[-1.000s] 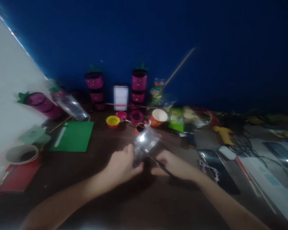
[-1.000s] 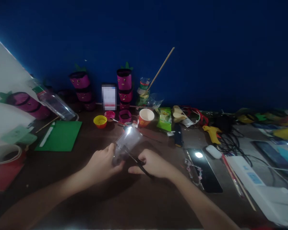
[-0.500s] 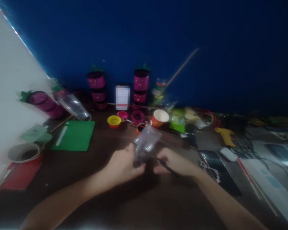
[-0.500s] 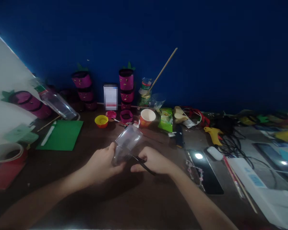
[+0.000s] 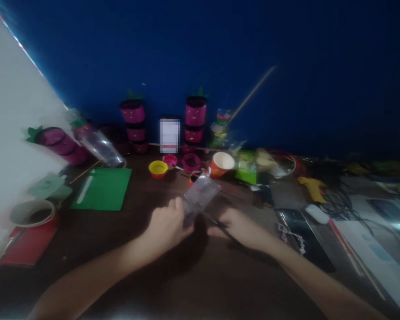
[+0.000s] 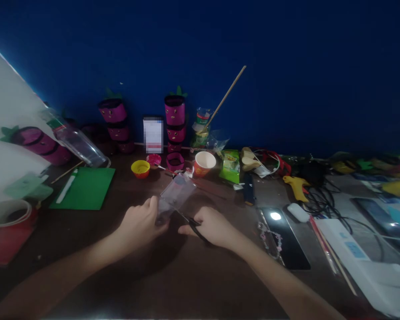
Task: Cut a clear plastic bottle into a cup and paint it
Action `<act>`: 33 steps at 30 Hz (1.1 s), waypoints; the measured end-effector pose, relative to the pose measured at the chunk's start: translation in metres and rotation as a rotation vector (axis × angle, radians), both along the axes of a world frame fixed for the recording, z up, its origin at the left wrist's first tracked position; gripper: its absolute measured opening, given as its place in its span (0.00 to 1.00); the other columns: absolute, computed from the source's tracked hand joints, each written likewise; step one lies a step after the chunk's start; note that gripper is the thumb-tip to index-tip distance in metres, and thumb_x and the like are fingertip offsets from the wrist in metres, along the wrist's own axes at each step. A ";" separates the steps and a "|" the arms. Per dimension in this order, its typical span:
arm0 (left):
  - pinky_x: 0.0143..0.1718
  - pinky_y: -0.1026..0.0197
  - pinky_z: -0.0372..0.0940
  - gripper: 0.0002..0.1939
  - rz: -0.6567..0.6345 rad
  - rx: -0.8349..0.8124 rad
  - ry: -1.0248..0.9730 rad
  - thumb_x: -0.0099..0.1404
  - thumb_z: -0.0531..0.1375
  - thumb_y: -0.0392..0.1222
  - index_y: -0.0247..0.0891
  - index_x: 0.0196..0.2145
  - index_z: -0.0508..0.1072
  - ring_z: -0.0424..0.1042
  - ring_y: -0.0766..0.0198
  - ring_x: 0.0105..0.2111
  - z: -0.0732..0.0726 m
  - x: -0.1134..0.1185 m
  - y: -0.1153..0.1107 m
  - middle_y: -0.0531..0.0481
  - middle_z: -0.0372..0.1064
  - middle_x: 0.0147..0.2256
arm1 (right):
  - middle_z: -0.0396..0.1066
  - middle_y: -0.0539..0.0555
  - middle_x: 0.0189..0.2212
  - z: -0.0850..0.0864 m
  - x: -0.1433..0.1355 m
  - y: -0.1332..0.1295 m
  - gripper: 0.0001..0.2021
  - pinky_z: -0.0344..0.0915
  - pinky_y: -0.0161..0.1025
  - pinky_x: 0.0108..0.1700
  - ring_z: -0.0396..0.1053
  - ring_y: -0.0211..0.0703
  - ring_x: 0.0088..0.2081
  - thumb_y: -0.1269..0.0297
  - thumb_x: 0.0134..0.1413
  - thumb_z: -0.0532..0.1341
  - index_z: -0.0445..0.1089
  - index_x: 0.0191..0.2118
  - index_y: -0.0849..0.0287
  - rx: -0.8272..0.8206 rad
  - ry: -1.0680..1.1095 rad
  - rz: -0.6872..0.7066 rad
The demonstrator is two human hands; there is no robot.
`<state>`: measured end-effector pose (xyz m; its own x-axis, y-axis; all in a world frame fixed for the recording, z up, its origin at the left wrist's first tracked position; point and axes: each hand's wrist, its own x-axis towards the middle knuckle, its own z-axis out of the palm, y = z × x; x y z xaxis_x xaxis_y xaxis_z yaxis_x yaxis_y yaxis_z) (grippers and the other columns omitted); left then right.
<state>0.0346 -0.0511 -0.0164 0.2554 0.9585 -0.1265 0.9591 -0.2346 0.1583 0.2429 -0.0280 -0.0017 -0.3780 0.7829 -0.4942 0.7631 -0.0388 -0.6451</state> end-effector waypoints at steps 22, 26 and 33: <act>0.24 0.58 0.62 0.15 -0.055 -0.003 0.043 0.57 0.54 0.49 0.35 0.37 0.62 0.73 0.53 0.27 0.016 0.011 -0.002 0.45 0.68 0.31 | 0.47 0.43 0.15 -0.013 0.009 -0.018 0.27 0.42 0.31 0.21 0.45 0.30 0.20 0.39 0.39 0.61 0.54 0.16 0.59 -0.180 0.275 0.017; 0.24 0.58 0.62 0.16 -0.079 -0.004 0.031 0.57 0.54 0.49 0.35 0.38 0.63 0.72 0.54 0.28 0.017 0.011 -0.003 0.44 0.68 0.31 | 0.45 0.43 0.15 -0.007 0.009 -0.016 0.28 0.42 0.31 0.21 0.44 0.30 0.20 0.39 0.39 0.61 0.54 0.16 0.59 -0.170 0.251 0.043; 0.25 0.59 0.63 0.13 -0.061 -0.011 0.108 0.60 0.54 0.46 0.33 0.38 0.64 0.72 0.54 0.29 0.021 0.014 0.003 0.42 0.66 0.32 | 0.47 0.44 0.14 -0.012 0.008 -0.015 0.28 0.44 0.33 0.22 0.47 0.31 0.20 0.39 0.39 0.61 0.54 0.14 0.60 -0.018 0.078 -0.026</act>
<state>0.0483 -0.0485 0.0041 0.2971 0.9402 -0.1668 0.9548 -0.2915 0.0579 0.2514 -0.0427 -0.0141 -0.3954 0.7843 -0.4782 0.7093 -0.0700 -0.7014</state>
